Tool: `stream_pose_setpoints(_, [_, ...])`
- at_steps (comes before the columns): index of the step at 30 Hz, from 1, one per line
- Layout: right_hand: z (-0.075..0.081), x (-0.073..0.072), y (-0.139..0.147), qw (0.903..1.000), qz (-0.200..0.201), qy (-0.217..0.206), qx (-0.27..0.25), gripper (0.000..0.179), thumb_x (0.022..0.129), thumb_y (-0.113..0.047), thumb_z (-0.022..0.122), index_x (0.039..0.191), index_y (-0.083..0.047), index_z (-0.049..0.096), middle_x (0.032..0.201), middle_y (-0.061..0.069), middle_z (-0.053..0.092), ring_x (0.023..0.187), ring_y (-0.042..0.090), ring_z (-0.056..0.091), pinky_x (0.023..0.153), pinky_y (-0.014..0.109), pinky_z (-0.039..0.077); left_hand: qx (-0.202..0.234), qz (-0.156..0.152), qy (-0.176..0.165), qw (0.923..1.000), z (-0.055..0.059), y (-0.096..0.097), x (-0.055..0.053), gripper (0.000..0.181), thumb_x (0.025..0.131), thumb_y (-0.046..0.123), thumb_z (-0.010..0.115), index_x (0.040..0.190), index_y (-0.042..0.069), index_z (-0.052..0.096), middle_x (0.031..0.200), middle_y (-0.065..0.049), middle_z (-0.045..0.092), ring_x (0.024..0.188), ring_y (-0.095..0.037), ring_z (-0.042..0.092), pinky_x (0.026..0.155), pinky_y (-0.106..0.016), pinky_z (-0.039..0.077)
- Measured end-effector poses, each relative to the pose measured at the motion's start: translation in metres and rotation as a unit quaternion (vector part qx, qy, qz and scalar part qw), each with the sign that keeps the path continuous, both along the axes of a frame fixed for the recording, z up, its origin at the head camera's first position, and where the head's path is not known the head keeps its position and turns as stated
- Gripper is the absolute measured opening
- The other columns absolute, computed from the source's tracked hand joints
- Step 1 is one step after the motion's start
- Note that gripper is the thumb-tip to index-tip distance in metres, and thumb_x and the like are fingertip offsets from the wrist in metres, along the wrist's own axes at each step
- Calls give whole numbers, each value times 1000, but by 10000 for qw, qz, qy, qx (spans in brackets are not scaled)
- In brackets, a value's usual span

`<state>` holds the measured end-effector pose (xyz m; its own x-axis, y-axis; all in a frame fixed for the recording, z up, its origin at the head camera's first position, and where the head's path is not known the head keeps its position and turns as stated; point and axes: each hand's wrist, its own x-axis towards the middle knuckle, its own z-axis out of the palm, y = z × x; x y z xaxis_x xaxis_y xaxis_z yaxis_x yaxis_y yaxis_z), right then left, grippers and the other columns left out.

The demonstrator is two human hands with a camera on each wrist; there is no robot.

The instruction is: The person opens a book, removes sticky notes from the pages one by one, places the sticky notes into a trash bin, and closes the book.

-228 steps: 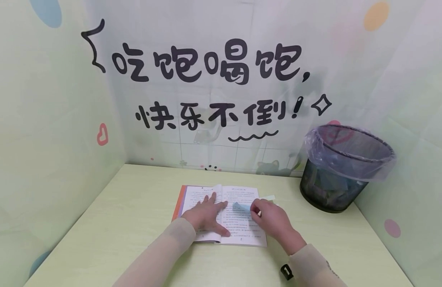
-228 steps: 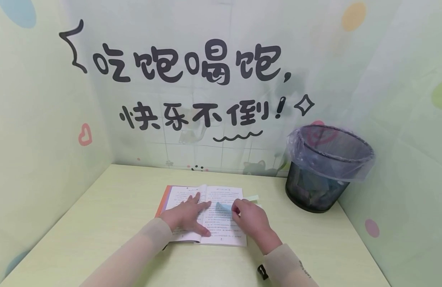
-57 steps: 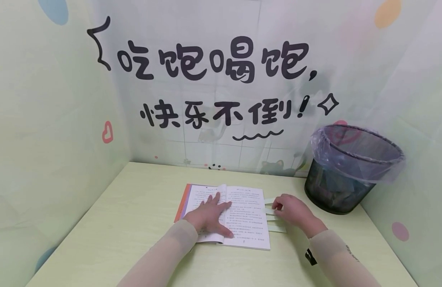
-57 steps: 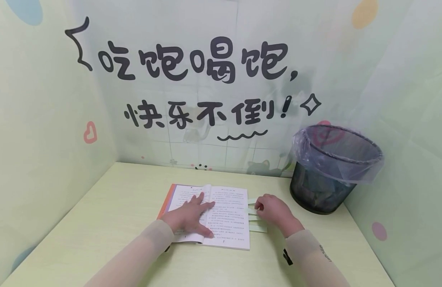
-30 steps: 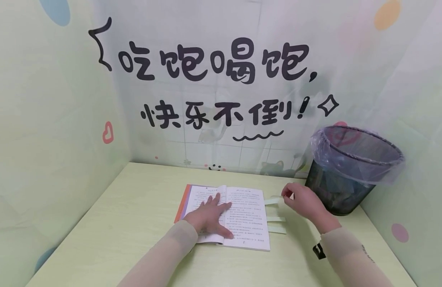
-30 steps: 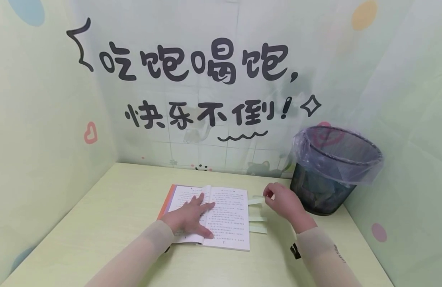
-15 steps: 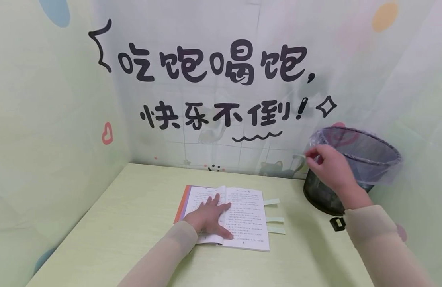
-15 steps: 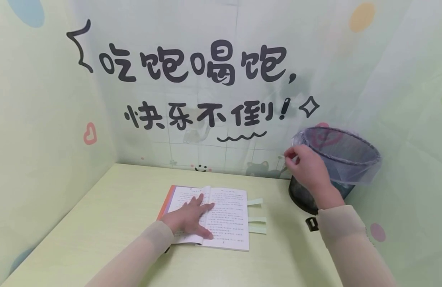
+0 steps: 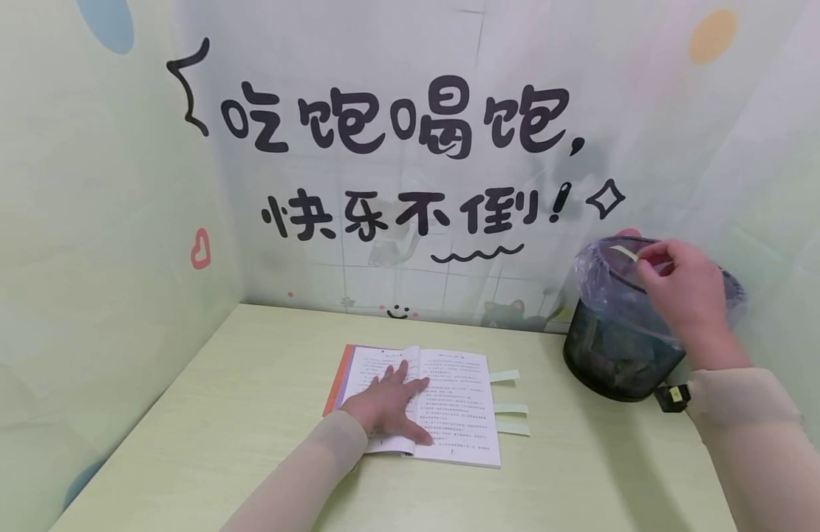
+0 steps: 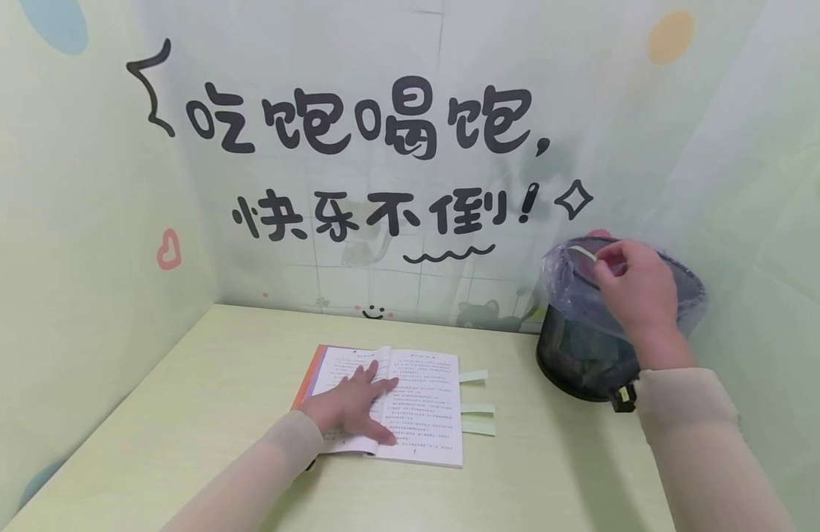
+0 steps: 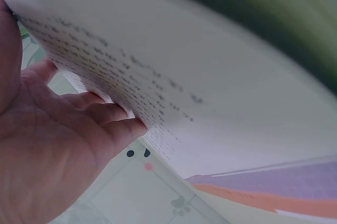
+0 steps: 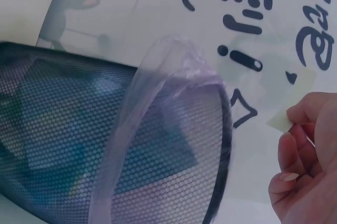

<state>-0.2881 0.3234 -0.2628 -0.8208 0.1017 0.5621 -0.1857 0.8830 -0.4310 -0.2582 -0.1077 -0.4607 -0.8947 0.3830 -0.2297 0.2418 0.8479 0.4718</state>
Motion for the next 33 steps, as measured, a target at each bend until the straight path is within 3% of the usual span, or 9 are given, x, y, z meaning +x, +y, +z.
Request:
stream_pose_setpoints(5, [-2,-2,18,9993,-273,-253,-13,34,109,-25,56,124,4,68,119,29,70,95,36,62,67,23,42,-12,35,-34,10000,-2,0,0,110,77,58,97,169,27,46,185,-18,13,171,-46,11,138,-65,19])
stream_pose_setpoints(9, [-6,-3,32,9982,-416,-441,-23,35,108,-25,55,123,5,66,118,30,69,98,39,61,71,34,43,5,67,-64,10000,-1,0,1,109,77,57,97,169,27,46,185,-17,13,172,-46,11,138,-66,19])
stream_pose_setpoints(16, [-6,-2,39,9958,-489,-778,7,41,109,-24,52,128,9,66,122,32,67,103,44,60,74,39,46,43,114,-89,9999,2,0,4,109,77,57,97,169,28,46,186,-16,13,172,-45,11,137,-67,20])
stream_pose_setpoints(21, [-8,-1,37,9961,-501,-719,71,45,110,-27,50,133,8,67,125,33,68,106,45,62,76,41,47,38,115,-93,9999,2,0,2,109,77,57,97,169,28,46,186,-16,13,172,-45,11,137,-67,19])
stream_pose_setpoints(27, [-20,1,13,9993,-134,-330,67,43,111,-27,51,131,7,69,121,30,70,103,43,65,78,43,48,-18,90,-72,9999,1,1,-2,110,77,57,97,169,28,46,186,-16,12,172,-45,10,138,-65,19])
stream_pose_setpoints(33, [-52,2,-29,9984,526,134,160,31,108,-18,57,119,3,77,108,25,75,95,38,68,80,49,51,-47,64,-67,9999,-2,1,-6,111,77,58,97,169,28,45,186,-17,12,172,-46,10,138,-65,18])
